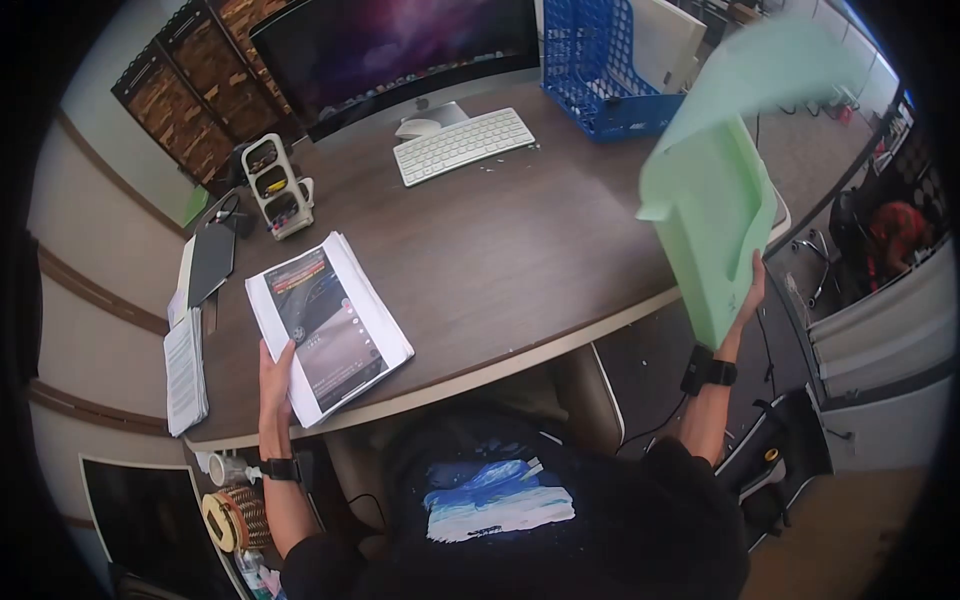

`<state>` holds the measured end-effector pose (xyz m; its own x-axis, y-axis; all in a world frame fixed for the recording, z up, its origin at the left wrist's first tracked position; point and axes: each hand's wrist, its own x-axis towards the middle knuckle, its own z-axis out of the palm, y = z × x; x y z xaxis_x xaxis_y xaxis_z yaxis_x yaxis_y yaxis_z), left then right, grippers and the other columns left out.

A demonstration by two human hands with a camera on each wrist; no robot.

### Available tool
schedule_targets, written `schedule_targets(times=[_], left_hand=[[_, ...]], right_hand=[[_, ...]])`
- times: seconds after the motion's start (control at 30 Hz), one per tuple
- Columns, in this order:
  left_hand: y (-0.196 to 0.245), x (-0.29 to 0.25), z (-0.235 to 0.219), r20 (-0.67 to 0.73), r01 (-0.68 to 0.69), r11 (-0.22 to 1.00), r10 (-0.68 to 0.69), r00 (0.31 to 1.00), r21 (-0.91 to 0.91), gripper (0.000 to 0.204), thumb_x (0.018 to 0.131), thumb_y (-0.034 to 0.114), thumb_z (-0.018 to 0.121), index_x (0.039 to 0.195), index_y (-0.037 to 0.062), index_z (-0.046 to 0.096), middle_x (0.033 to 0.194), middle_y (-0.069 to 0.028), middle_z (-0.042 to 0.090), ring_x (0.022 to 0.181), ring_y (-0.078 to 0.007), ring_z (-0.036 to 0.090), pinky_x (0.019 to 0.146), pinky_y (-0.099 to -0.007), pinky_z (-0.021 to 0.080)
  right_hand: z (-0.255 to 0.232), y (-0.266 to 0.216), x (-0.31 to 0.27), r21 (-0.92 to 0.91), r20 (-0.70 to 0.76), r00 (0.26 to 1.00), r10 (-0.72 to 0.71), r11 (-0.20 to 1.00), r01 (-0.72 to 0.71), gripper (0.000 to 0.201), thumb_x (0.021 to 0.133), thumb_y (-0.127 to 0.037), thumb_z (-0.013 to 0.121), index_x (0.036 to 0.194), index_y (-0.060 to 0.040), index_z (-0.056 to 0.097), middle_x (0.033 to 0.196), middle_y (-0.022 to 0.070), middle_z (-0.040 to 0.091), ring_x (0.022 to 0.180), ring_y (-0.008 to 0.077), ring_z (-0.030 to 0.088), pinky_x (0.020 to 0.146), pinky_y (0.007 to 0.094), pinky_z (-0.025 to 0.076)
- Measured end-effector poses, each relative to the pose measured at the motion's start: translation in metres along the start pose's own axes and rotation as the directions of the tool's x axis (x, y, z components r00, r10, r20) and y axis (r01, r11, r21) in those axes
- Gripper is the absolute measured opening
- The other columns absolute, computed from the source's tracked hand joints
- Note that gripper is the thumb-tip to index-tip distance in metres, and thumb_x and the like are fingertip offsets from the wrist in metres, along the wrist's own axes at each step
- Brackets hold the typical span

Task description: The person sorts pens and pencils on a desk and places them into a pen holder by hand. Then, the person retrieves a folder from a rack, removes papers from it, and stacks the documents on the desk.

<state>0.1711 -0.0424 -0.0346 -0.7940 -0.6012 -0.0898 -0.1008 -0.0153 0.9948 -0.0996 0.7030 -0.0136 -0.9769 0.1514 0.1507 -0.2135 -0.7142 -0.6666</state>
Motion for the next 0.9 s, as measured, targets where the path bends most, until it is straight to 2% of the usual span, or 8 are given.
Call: schedule_targets(times=[0.13,0.17,0.33,0.4,0.53,0.73,0.8,0.9], left_hand=[[0.0,0.0,0.008,-0.037,-0.025,0.999,0.026,0.999,0.02,0.047,0.107,0.012,0.07,0.147,0.0018,0.048,0.127,-0.0124,0.066,0.109,-0.0189,0.067,0.094,-0.0359,0.057],[-0.002,0.001,0.008,-0.038,-0.007,1.0,0.008,0.999,0.015,0.047,0.107,0.012,0.071,0.147,0.0018,0.047,0.127,-0.0125,0.066,0.109,-0.0189,0.067,0.093,-0.0358,0.057],[0.0,-0.004,0.01,-0.056,0.015,1.0,-0.014,0.998,0.024,0.048,0.107,0.012,0.071,0.147,0.0016,0.047,0.127,-0.0128,0.066,0.11,-0.0192,0.067,0.093,-0.036,0.058],[0.005,-0.004,0.014,-0.055,0.034,0.999,-0.033,0.998,0.008,0.048,0.107,0.013,0.071,0.147,0.0014,0.047,0.127,-0.0127,0.066,0.112,-0.0194,0.067,0.095,-0.0362,0.057],[0.0,-0.001,0.013,-0.052,-0.005,0.997,0.009,0.999,0.077,0.049,0.107,0.013,0.071,0.148,0.0006,0.048,0.132,-0.0128,0.068,0.117,-0.0196,0.066,0.1,-0.0353,0.055],[0.013,-0.002,0.03,-0.038,0.0,1.0,0.0,0.999,0.012,0.044,0.107,0.013,0.071,0.143,0.0011,0.049,0.128,-0.0134,0.068,0.114,-0.0197,0.066,0.096,-0.0371,0.057],[0.02,-0.005,0.036,-0.038,-0.014,0.999,0.016,0.999,0.045,0.043,0.107,0.013,0.071,0.142,0.0013,0.049,0.126,-0.013,0.068,0.113,-0.019,0.066,0.095,-0.0367,0.057],[0.013,0.0,0.043,-0.04,-0.024,1.0,0.025,0.999,0.02,0.044,0.106,0.013,0.072,0.142,0.0009,0.05,0.125,-0.0123,0.068,0.113,-0.0183,0.065,0.095,-0.0364,0.057]], right_hand=[[-0.034,0.004,0.006,-0.266,-0.039,0.984,-0.171,0.951,0.155,0.045,0.116,-0.031,0.046,0.141,0.0038,0.062,0.123,0.0143,0.074,0.102,0.025,0.077,0.087,0.0366,0.066],[-0.064,0.019,0.01,-0.41,-0.058,0.929,-0.366,0.857,0.312,0.043,0.117,-0.027,0.043,0.14,0.0036,0.063,0.123,0.0146,0.074,0.104,0.025,0.076,0.088,0.0371,0.066],[-0.102,-0.011,0.042,-0.462,0.007,0.942,-0.336,0.834,0.301,0.045,0.118,-0.029,0.043,0.142,0.0038,0.061,0.129,0.0153,0.072,0.113,0.0257,0.073,0.092,0.0381,0.064],[-0.103,-0.022,0.06,-0.223,-0.048,0.967,-0.252,0.946,0.235,0.046,0.118,-0.031,0.043,0.144,0.0032,0.06,0.132,0.0152,0.071,0.116,0.0264,0.072,0.098,0.0399,0.061],[-0.08,-0.025,0.076,-0.386,-0.281,0.925,-0.257,0.912,0.136,0.052,0.116,-0.04,0.05,0.147,0.0012,0.059,0.135,0.0125,0.072,0.118,0.0277,0.072,0.105,0.0418,0.058],[-0.133,-0.029,0.135,-0.5,-0.217,0.941,-0.26,0.857,0.122,0.057,0.114,-0.041,0.055,0.154,0.0006,0.051,0.148,0.0156,0.062,0.133,0.0328,0.063,0.113,0.0464,0.052],[-0.136,-0.036,0.138,-0.345,-0.373,0.922,-0.102,0.938,-0.036,0.064,0.113,-0.042,0.059,0.16,-0.0001,0.046,0.157,0.0174,0.056,0.14,0.0343,0.058,0.117,0.0473,0.049],[-0.177,-0.05,0.165,-0.579,-0.351,0.923,-0.16,0.812,-0.079,0.065,0.114,-0.039,0.056,0.166,-0.0026,0.044,0.165,0.0212,0.05,0.152,0.0369,0.047,0.124,0.0469,0.042]])
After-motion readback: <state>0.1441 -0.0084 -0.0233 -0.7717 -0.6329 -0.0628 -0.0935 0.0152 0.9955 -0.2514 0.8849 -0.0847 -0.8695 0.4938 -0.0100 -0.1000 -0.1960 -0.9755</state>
